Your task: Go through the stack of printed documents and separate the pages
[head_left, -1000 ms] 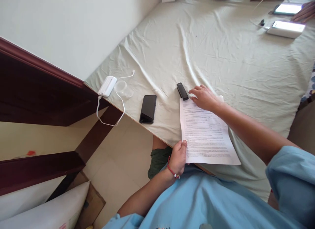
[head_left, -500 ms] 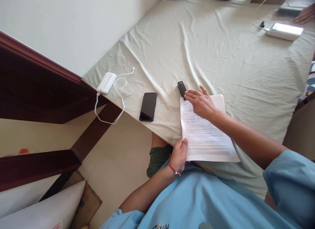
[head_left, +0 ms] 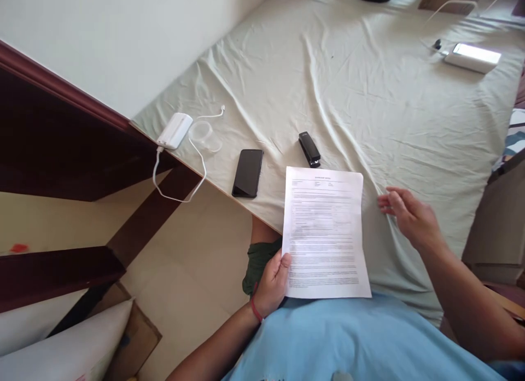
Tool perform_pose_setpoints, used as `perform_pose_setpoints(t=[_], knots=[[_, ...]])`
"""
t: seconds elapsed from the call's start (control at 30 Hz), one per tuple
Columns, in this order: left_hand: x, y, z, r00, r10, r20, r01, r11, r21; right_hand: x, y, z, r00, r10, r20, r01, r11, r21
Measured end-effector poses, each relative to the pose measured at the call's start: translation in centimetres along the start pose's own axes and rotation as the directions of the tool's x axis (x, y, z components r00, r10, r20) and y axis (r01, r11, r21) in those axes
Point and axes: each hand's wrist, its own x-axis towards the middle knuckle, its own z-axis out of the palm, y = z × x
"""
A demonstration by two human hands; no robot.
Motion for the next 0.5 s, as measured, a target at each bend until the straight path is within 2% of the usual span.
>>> perform_pose_setpoints(t=[0.1, 0.17, 0.2, 0.27, 0.33, 0.4, 0.5], knots=[[-0.3, 0.5, -0.2, 0.999, 0.027, 0.039, -0.027, 1.000, 0.001, -3.1, 0.2, -0.5, 0.971, 0.180, 0.155, -0.202, 0.969, 0.141], [0.0, 0.7, 0.2, 0.998, 0.052, 0.034, -0.051, 0.998, -0.025, -4.0, -0.8, 0.1, 0.949, 0.186, 0.254, -0.251, 0.933, 0.257], [0.2, 0.7, 0.5, 0.997, 0.069, 0.017, -0.068, 0.997, -0.037, -4.0, -1.4, 0.5, 0.947, 0.161, 0.278, -0.248, 0.916, 0.315], [0.9, 0.6, 1.1, 0.995, 0.102, -0.021, -0.103, 0.994, -0.045, -3.6, -2.6, 1.6, 0.962, 0.111, 0.249, -0.203, 0.902, 0.380], [1.8, 0.5, 1.5, 0.994, 0.105, -0.011, -0.105, 0.994, -0.034, -2.6, -3.5, 2.8, 0.974, 0.088, 0.208, -0.158, 0.922, 0.353], [2.7, 0.5, 1.5, 0.996, 0.082, 0.045, -0.082, 0.997, -0.007, -1.3, -3.8, 3.9, 0.971, 0.090, 0.223, -0.156, 0.941, 0.300], [4.0, 1.2, 0.8, 0.992, 0.101, 0.078, -0.110, 0.986, 0.122, 0.9, -3.4, 5.2, 0.983, 0.060, 0.174, -0.106, 0.956, 0.272]])
